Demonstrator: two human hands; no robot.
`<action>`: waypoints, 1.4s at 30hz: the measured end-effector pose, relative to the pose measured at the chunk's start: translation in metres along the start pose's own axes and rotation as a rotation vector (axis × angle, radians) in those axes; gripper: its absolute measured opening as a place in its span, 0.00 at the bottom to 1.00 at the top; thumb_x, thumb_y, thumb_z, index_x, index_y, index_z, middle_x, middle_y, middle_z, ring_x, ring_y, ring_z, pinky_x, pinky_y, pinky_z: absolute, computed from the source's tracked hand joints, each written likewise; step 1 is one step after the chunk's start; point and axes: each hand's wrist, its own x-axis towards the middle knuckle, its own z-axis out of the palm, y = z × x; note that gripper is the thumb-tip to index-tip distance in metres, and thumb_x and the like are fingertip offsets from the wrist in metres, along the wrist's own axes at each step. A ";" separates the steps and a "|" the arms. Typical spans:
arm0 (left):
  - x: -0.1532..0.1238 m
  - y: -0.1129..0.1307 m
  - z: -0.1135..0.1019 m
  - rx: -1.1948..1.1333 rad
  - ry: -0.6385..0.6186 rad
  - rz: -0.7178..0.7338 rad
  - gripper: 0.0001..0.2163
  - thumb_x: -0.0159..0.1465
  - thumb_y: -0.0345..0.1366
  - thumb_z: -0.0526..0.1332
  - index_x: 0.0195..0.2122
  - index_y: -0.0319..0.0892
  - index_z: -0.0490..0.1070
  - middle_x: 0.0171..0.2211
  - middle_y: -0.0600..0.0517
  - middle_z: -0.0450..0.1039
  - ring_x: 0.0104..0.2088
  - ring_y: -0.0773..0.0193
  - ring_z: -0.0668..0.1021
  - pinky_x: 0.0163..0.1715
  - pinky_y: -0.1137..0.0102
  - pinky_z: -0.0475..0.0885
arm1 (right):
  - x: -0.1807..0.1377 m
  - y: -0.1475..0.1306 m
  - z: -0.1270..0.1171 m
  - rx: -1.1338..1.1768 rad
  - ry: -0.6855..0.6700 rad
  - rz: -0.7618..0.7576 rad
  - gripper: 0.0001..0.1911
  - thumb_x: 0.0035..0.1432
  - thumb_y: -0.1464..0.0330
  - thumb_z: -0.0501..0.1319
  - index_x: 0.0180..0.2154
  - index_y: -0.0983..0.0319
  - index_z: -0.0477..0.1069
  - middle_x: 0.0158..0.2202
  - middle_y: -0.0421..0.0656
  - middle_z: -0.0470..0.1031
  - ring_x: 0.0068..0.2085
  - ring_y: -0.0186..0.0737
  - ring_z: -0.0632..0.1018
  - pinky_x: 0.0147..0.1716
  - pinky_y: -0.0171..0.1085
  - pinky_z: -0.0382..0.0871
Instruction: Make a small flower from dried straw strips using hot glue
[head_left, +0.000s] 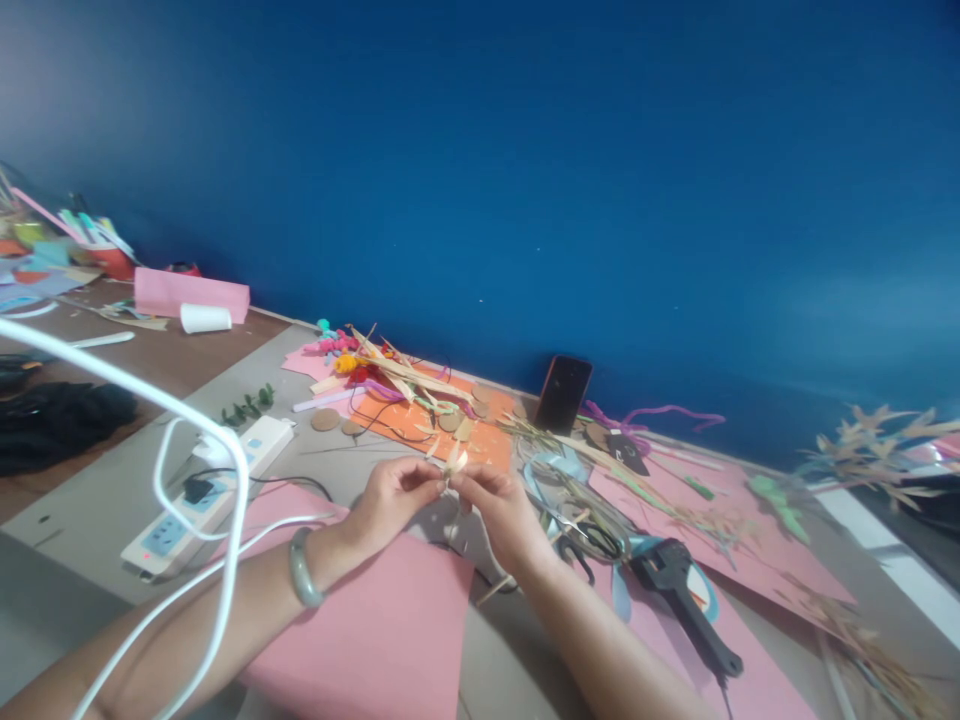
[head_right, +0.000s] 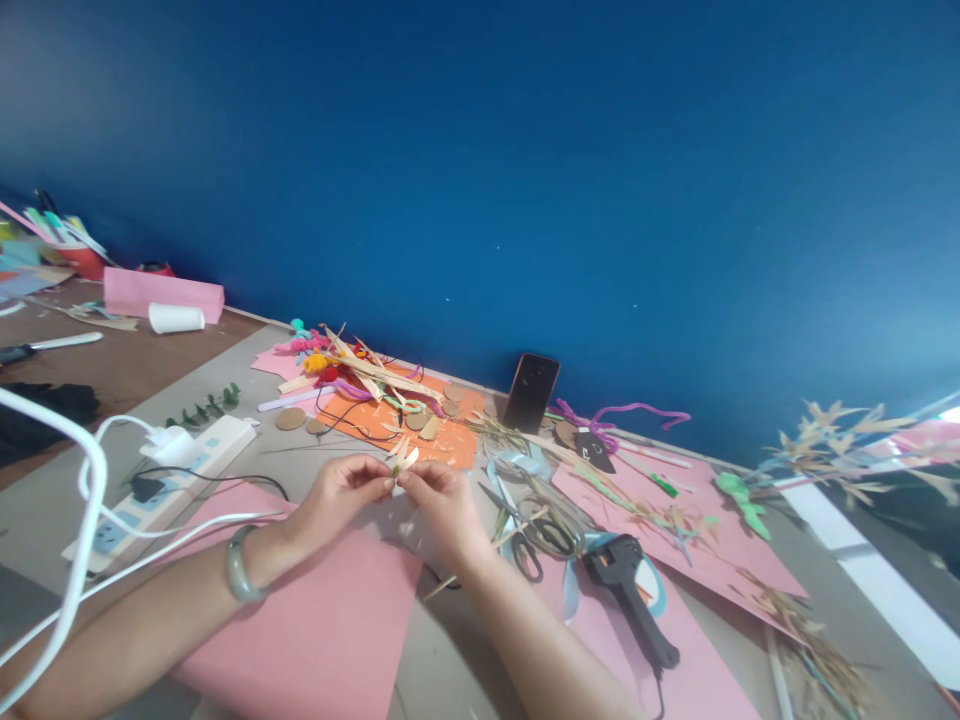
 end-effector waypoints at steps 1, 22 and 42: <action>0.000 0.001 0.000 0.005 0.003 0.000 0.09 0.57 0.39 0.66 0.29 0.36 0.74 0.26 0.51 0.74 0.28 0.67 0.73 0.30 0.73 0.68 | 0.000 0.000 0.000 -0.002 0.001 0.000 0.10 0.46 0.63 0.68 0.23 0.63 0.75 0.18 0.36 0.67 0.23 0.32 0.65 0.26 0.33 0.58; -0.002 0.003 0.002 0.092 0.013 -0.027 0.06 0.56 0.34 0.65 0.27 0.37 0.73 0.24 0.51 0.75 0.25 0.68 0.74 0.26 0.75 0.67 | 0.000 0.000 0.002 -0.117 0.027 -0.062 0.14 0.47 0.61 0.68 0.20 0.63 0.71 0.17 0.36 0.66 0.22 0.32 0.66 0.25 0.33 0.58; 0.005 0.012 -0.006 -0.428 -0.222 -0.446 0.12 0.50 0.37 0.72 0.28 0.35 0.74 0.22 0.50 0.75 0.23 0.66 0.78 0.23 0.74 0.72 | 0.010 0.006 -0.014 0.057 -0.169 0.050 0.13 0.45 0.61 0.71 0.24 0.63 0.72 0.19 0.35 0.67 0.22 0.30 0.64 0.25 0.32 0.57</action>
